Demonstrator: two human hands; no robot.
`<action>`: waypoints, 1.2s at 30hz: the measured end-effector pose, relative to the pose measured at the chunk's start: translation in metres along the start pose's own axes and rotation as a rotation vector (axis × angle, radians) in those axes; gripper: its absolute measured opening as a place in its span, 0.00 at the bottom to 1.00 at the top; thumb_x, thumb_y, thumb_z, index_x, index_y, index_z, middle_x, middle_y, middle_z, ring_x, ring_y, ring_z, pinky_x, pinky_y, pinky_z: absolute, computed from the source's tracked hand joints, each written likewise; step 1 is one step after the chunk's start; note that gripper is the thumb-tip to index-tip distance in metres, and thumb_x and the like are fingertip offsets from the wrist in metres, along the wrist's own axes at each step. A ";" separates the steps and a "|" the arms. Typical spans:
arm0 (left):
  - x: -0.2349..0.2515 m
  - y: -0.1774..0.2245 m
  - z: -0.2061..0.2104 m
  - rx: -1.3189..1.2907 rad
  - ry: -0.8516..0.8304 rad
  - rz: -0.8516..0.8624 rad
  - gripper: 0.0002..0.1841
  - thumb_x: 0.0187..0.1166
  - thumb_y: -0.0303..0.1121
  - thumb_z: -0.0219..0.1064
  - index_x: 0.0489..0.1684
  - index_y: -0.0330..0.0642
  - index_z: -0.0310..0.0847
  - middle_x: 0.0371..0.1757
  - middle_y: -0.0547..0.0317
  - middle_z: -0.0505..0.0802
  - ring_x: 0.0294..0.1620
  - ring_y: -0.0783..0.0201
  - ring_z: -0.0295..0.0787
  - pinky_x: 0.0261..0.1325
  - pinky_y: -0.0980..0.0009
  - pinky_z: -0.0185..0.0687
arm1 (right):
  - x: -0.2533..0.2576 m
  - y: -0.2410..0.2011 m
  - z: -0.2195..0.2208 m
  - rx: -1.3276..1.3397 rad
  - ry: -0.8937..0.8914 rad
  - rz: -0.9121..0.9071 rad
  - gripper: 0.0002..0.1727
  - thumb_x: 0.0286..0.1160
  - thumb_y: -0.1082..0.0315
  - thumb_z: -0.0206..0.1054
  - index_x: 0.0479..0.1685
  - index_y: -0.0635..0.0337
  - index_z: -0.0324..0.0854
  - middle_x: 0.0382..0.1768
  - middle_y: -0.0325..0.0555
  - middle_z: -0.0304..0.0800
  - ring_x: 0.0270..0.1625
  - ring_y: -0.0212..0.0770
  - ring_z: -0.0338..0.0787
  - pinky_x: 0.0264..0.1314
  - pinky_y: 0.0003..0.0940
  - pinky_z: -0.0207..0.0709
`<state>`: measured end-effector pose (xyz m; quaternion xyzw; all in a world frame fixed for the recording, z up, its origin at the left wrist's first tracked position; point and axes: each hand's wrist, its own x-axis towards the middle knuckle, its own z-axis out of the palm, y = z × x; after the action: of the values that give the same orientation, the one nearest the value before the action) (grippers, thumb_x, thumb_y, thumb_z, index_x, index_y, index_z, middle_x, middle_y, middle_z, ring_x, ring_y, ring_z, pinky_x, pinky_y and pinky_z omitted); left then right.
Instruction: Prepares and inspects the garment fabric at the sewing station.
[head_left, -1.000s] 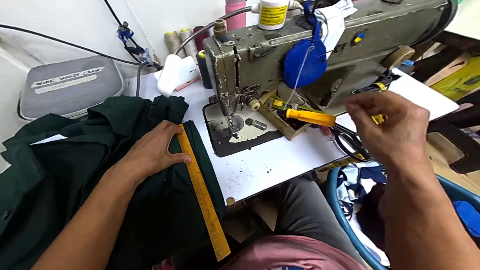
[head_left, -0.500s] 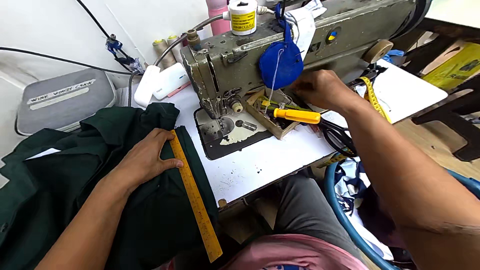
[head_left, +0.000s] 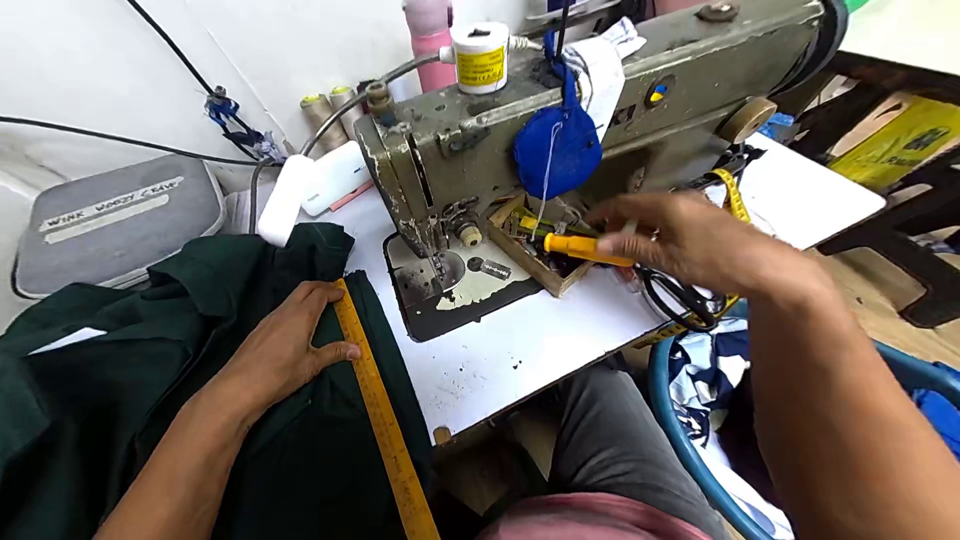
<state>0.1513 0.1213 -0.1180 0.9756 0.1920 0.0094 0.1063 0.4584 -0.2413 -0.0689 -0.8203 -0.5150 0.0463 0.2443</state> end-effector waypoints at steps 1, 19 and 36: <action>0.000 0.000 0.000 -0.003 -0.005 -0.007 0.44 0.55 0.52 0.88 0.75 0.41 0.77 0.78 0.51 0.79 0.75 0.48 0.80 0.71 0.42 0.79 | -0.009 -0.005 0.004 -0.022 0.012 0.014 0.21 0.75 0.52 0.75 0.61 0.52 0.88 0.45 0.46 0.91 0.37 0.45 0.91 0.41 0.53 0.88; -0.003 -0.003 0.005 -0.040 0.023 0.019 0.45 0.58 0.61 0.80 0.75 0.40 0.78 0.79 0.47 0.79 0.78 0.45 0.78 0.73 0.42 0.77 | 0.046 -0.023 0.046 -0.303 0.104 -0.277 0.14 0.61 0.81 0.72 0.38 0.51 0.92 0.46 0.47 0.92 0.61 0.54 0.88 0.54 0.52 0.85; -0.006 -0.006 0.010 -0.068 0.041 0.004 0.46 0.60 0.63 0.77 0.78 0.43 0.76 0.80 0.50 0.78 0.80 0.48 0.76 0.74 0.43 0.77 | 0.070 -0.024 0.065 -0.533 0.078 -0.343 0.09 0.72 0.79 0.67 0.40 0.58 0.92 0.43 0.55 0.93 0.56 0.59 0.91 0.63 0.59 0.80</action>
<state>0.1439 0.1220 -0.1292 0.9714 0.1916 0.0362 0.1352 0.4504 -0.1493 -0.1027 -0.7579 -0.6299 -0.1636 0.0444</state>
